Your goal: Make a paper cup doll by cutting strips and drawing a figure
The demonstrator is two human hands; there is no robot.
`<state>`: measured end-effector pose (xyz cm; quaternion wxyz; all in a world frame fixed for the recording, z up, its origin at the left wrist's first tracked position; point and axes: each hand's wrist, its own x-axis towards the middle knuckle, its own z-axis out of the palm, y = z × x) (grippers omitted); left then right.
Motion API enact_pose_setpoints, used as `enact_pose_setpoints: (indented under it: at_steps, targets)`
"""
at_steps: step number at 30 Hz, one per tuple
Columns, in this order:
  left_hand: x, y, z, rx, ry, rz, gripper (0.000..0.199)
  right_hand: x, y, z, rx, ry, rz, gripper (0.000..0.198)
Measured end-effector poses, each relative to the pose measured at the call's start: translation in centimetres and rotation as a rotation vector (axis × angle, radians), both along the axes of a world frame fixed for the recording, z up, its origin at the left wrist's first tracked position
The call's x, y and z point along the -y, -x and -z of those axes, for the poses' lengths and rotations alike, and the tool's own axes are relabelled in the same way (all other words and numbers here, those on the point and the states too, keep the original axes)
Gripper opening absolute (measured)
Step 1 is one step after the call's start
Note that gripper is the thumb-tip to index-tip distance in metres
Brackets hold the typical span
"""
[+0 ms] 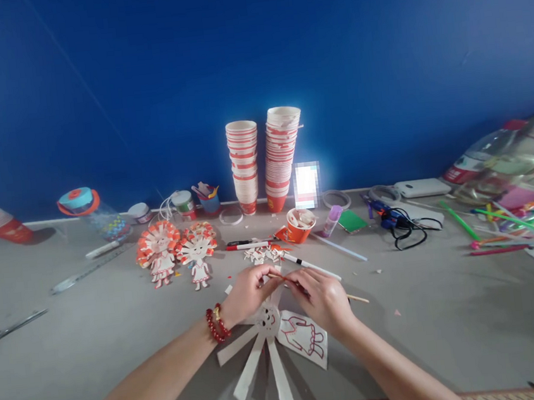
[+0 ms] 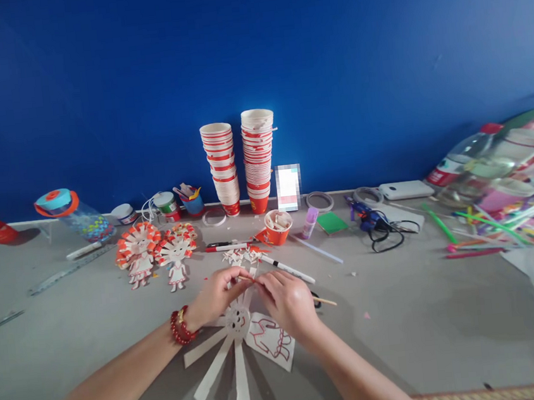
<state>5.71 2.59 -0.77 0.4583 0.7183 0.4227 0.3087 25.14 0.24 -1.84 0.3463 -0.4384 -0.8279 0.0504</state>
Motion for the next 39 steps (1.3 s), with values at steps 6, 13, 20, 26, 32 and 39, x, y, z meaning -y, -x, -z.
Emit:
enact_pose_setpoints:
  at_steps: [6, 13, 20, 26, 32, 39]
  targets:
    - [0.00, -0.29, 0.73, 0.062, 0.090, 0.008, 0.037, -0.19, -0.19, 0.17, -0.019, 0.019, -0.036, 0.018]
    - [0.28, -0.39, 0.26, 0.056, 0.078, -0.026, 0.022, -0.37, -0.37, 0.13, -0.114, 0.092, -0.087, 0.017]
    - [0.52, -0.61, 0.32, 0.025, 0.063, -0.039, 0.020, -0.30, -0.24, 0.18, -0.165, 0.119, -0.098, 0.019]
    - [0.17, -0.48, 0.88, -0.002, 0.035, -0.071, 0.013, -0.20, -0.21, 0.37, -0.090, 0.126, -0.056, 0.014]
    - [-0.07, -0.34, 0.98, -0.032, 0.016, -0.086, 0.013, -0.22, -0.19, 0.75, -0.039, 0.147, -0.037, 0.015]
    - [0.07, -0.29, 0.57, -0.044, 0.000, -0.054, 0.019, -0.27, 0.00, 0.84, -0.034, 0.118, 0.000, 0.016]
